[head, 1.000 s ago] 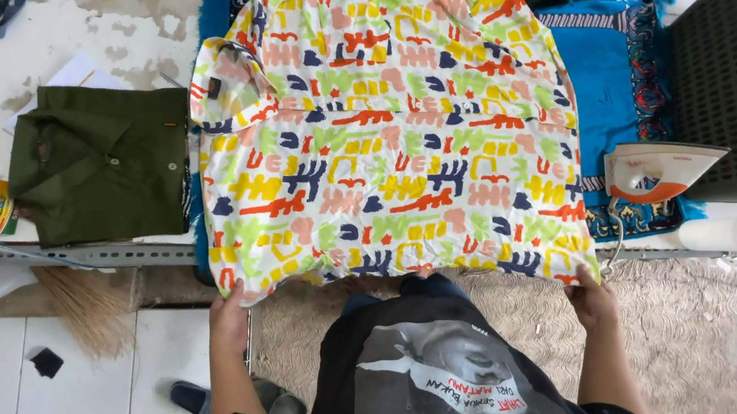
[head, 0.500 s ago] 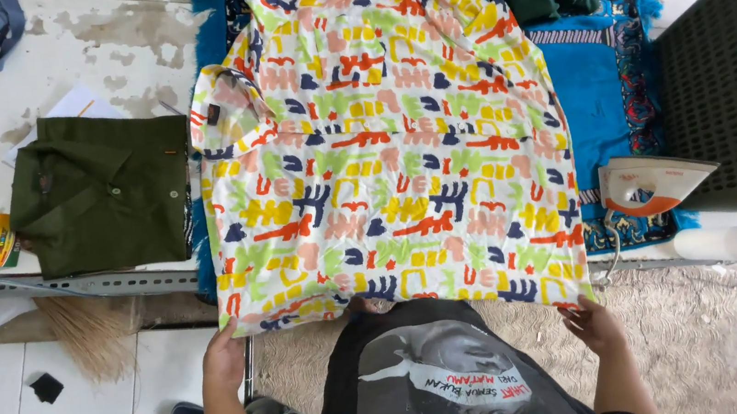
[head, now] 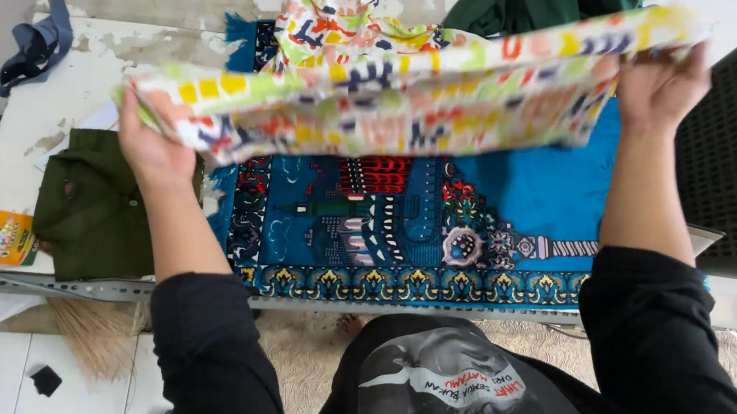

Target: The person folds a colorful patterned shirt on a table, smoothing it and aligning the edges. They then pick up a dark patterned shirt and place it on top of the folded shirt, adjusting its position.

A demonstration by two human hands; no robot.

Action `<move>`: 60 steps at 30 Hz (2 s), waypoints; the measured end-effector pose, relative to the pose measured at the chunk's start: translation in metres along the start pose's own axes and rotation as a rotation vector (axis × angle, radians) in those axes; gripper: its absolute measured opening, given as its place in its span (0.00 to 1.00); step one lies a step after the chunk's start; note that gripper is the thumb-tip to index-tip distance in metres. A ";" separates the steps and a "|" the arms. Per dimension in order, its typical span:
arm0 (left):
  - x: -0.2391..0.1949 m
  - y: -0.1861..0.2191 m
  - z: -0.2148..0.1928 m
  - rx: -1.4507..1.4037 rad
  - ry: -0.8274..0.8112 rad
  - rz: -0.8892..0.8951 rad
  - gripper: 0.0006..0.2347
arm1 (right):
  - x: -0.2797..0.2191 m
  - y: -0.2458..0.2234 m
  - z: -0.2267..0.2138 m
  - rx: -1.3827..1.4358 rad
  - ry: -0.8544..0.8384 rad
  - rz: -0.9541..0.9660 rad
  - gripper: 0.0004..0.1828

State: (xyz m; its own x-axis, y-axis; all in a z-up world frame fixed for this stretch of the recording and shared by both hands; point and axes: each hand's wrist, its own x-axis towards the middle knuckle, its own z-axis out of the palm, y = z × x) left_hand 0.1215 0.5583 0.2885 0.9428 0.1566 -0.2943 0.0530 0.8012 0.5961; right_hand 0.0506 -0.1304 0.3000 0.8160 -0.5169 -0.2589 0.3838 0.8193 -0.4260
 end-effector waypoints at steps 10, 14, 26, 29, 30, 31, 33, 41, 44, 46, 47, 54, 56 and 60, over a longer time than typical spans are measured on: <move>-0.022 0.023 0.042 0.115 -0.310 0.254 0.26 | -0.108 -0.040 0.044 0.177 -0.174 -0.283 0.43; -0.036 -0.017 -0.007 0.393 0.225 0.020 0.19 | -0.107 -0.033 -0.085 -0.168 0.168 -0.156 0.29; -0.072 -0.099 -0.193 1.349 0.355 -0.093 0.14 | -0.172 -0.025 -0.326 -0.882 0.545 0.249 0.19; -0.062 -0.117 -0.255 1.457 0.405 -0.124 0.14 | -0.192 -0.022 -0.353 -0.805 0.630 0.304 0.22; -0.069 -0.115 -0.256 1.463 0.396 -0.129 0.14 | -0.202 -0.017 -0.346 -0.800 0.640 0.301 0.22; -0.077 -0.114 -0.257 1.440 0.396 -0.103 0.14 | -0.211 -0.013 -0.340 -0.835 0.664 0.284 0.22; -0.092 -0.113 -0.261 1.426 0.383 -0.089 0.14 | -0.217 -0.011 -0.358 -0.866 0.705 0.264 0.23; -0.128 -0.119 -0.290 1.511 0.560 0.022 0.14 | -0.213 -0.013 -0.408 -0.958 0.685 0.006 0.15; -0.133 -0.122 -0.295 1.607 0.617 0.038 0.15 | -0.234 0.002 -0.382 -1.189 0.713 0.010 0.14; -0.145 -0.124 -0.281 1.642 0.628 0.047 0.15 | -0.233 0.001 -0.400 -1.215 0.748 -0.057 0.12; -0.149 -0.124 -0.272 1.676 0.642 0.059 0.15 | -0.231 0.001 -0.408 -1.240 0.780 -0.122 0.11; -0.160 -0.138 -0.299 1.849 0.657 -0.064 0.17 | -0.225 0.006 -0.445 -1.234 0.922 -0.196 0.10; -0.168 -0.137 -0.303 1.803 0.548 -0.191 0.25 | -0.220 0.006 -0.472 -1.923 1.022 -0.224 0.14; -0.190 -0.128 -0.293 1.409 0.497 -0.143 0.23 | -0.252 0.020 -0.394 -2.133 0.915 -0.495 0.15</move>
State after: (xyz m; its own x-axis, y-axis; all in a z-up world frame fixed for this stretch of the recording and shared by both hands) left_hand -0.1604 0.5956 0.0496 0.7129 0.5335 -0.4551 0.6699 -0.3261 0.6670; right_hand -0.3176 -0.0816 0.0153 0.2860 -0.9393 0.1895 -0.8754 -0.3365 -0.3470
